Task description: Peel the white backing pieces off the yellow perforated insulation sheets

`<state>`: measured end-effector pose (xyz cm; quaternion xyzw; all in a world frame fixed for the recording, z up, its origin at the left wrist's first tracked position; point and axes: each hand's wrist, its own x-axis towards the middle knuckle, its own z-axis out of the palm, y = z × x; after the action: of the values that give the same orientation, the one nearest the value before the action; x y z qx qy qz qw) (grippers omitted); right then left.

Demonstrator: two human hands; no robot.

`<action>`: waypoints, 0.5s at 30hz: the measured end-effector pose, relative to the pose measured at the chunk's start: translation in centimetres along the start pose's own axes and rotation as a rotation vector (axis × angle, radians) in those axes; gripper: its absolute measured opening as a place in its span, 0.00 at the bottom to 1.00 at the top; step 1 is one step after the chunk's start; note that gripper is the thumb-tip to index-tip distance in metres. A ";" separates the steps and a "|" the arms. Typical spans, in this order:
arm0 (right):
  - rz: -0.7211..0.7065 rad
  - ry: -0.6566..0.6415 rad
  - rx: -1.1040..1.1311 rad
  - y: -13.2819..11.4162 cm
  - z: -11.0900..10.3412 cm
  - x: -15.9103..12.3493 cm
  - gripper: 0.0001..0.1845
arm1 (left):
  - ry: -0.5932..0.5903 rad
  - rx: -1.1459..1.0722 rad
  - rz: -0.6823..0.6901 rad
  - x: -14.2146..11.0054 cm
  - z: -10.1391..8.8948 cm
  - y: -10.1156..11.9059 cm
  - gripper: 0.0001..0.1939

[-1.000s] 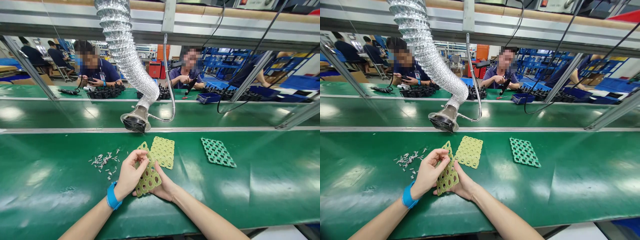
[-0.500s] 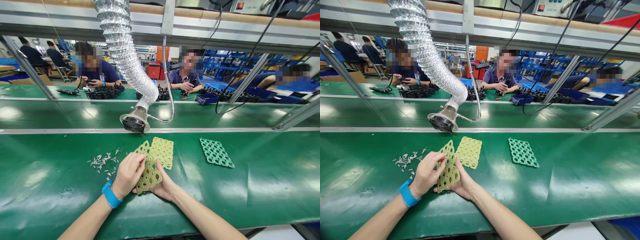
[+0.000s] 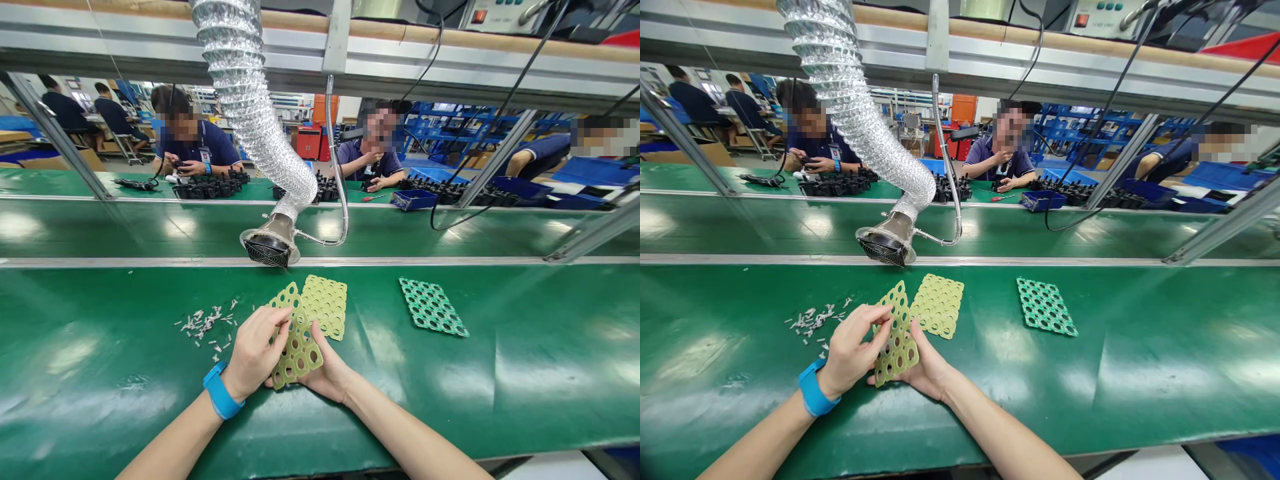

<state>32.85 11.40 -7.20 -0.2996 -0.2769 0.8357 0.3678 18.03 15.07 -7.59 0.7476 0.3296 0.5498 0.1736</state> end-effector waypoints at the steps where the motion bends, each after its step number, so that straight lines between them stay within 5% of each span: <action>1: -0.002 0.003 -0.002 0.0 0.0 0.0 0.44 | 0.011 -0.075 -0.082 0.1 0.0 0.3 0.08; 5: -0.023 -0.004 -0.032 0.3 -0.3 0.1 0.45 | -0.019 -0.454 -0.555 0.7 -0.1 1.5 0.04; 8: -0.039 -0.010 -0.049 0.4 -0.4 0.1 0.46 | -0.088 -0.634 -0.771 1.0 -0.1 1.9 0.08; 15: -0.038 0.001 -0.061 0.5 0.0 0.0 0.47 | -0.075 -0.507 -0.591 0.6 0.0 1.7 0.05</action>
<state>32.63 11.12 -7.55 -0.3055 -0.3076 0.8196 0.3745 18.66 14.31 -6.12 0.5734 0.3781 0.5124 0.5155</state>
